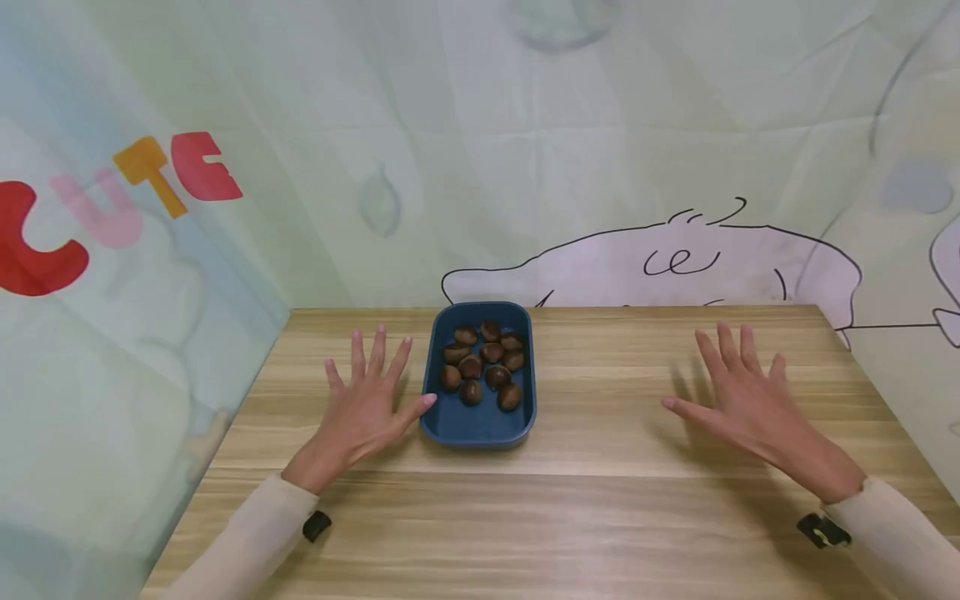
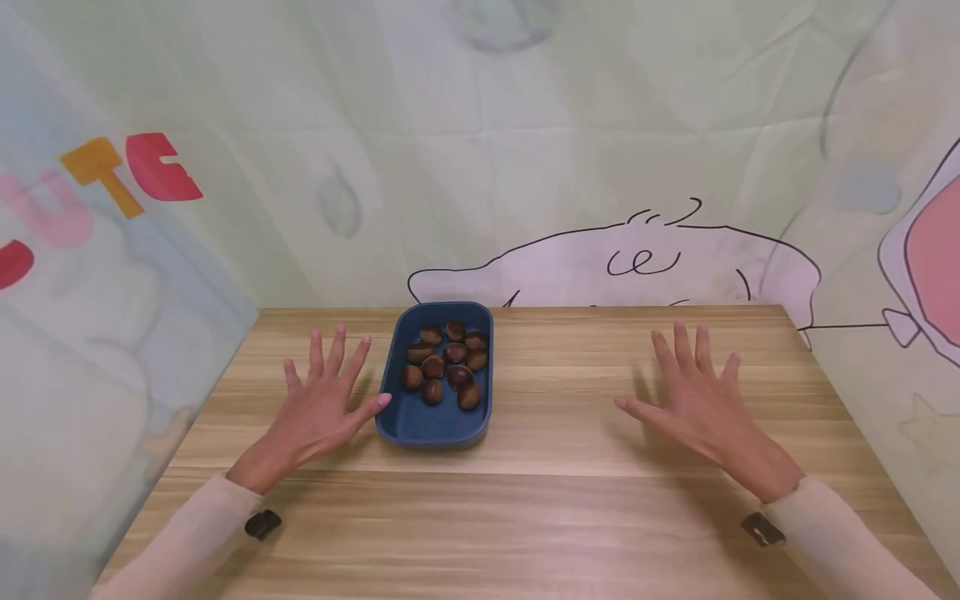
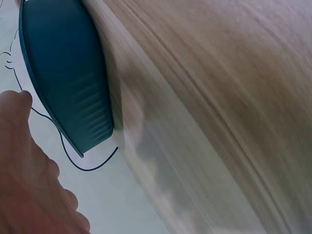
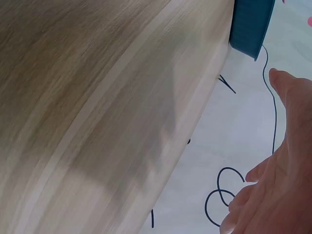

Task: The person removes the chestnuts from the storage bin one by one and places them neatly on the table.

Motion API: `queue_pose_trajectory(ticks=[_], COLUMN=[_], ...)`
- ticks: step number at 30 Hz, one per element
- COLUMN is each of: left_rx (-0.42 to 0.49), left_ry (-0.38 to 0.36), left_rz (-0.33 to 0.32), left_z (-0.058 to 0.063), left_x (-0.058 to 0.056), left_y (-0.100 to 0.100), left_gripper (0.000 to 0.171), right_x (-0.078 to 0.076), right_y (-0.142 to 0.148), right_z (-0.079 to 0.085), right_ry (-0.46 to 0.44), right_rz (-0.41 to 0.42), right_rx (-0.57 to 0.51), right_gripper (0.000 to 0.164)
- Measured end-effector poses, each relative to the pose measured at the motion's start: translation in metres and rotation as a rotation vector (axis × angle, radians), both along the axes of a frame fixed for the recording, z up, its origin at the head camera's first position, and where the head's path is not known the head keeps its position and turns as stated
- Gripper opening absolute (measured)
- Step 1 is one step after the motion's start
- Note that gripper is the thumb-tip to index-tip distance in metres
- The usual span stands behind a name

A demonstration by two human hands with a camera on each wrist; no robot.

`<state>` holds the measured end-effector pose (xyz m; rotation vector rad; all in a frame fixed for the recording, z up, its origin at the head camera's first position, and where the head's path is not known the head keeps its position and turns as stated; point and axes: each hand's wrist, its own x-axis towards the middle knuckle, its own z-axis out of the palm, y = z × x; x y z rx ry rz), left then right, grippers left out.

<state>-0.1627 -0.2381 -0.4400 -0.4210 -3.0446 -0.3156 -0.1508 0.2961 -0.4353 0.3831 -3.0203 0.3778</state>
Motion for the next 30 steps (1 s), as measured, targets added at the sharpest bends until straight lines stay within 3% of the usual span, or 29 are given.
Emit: queue_pose_trajectory(ticks=[9, 30], left_rx=[0.011, 0.031], left_ry=[0.003, -0.030], left_rz=[0.006, -0.001], left_z=[-0.004, 0.002], left_x=[0.003, 0.002], left_y=[0.000, 0.004], left_gripper=[0.099, 0.093], right_x=[-0.003, -0.012], right_y=[-0.012, -0.038], right_z=[-0.002, -0.004], right_ry=[-0.016, 0.007], right_rz=[0.022, 0.075], right_rx=[-0.010, -0.046], right_gripper=[0.115, 0.113])
